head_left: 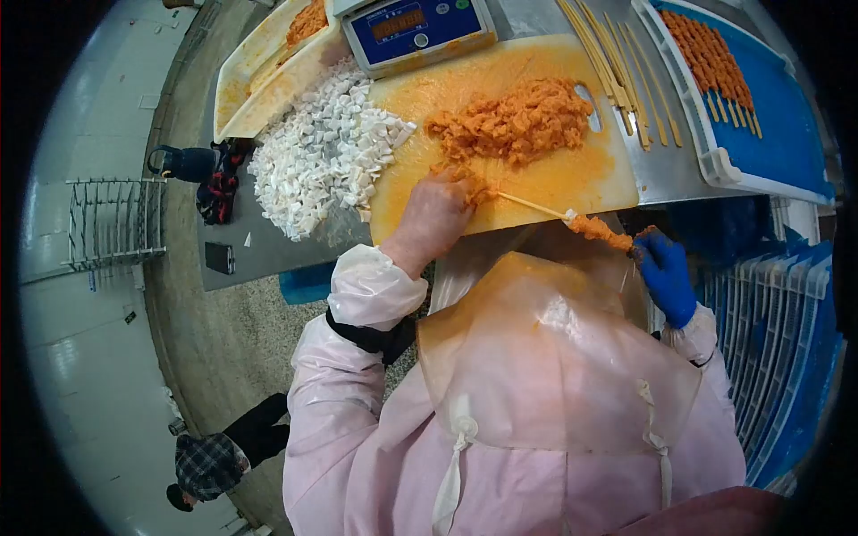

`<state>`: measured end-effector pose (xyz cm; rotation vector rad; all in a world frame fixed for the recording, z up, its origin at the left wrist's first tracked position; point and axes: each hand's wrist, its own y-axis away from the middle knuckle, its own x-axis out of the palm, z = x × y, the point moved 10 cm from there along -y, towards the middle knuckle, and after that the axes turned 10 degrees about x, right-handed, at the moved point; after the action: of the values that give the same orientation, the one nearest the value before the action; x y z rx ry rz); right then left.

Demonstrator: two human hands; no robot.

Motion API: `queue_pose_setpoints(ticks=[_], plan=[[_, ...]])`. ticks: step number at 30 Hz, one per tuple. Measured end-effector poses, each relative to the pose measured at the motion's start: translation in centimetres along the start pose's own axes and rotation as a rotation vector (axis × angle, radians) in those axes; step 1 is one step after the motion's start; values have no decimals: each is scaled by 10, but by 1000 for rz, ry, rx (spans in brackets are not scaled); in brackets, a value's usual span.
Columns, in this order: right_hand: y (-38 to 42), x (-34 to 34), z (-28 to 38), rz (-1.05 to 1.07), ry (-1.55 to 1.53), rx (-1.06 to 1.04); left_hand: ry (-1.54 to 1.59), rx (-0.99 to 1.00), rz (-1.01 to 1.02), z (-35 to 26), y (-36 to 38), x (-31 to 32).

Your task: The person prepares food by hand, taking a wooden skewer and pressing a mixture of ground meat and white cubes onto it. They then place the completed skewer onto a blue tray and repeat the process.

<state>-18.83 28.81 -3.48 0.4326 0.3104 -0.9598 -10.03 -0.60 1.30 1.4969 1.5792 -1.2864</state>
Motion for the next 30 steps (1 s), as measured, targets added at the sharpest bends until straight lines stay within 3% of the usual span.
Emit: queue_pose_setpoints(ticks=[19, 21, 30], plan=[[-15, 9, -13, 76, -31, 24, 48, 55, 15, -1, -2, -2], [-20, 17, -14, 126, -88, 98, 91, 57, 27, -1, -3, -2], [-30, 44, 13, 121, -71, -2, 46, 62, 74, -1, 0, -1]])
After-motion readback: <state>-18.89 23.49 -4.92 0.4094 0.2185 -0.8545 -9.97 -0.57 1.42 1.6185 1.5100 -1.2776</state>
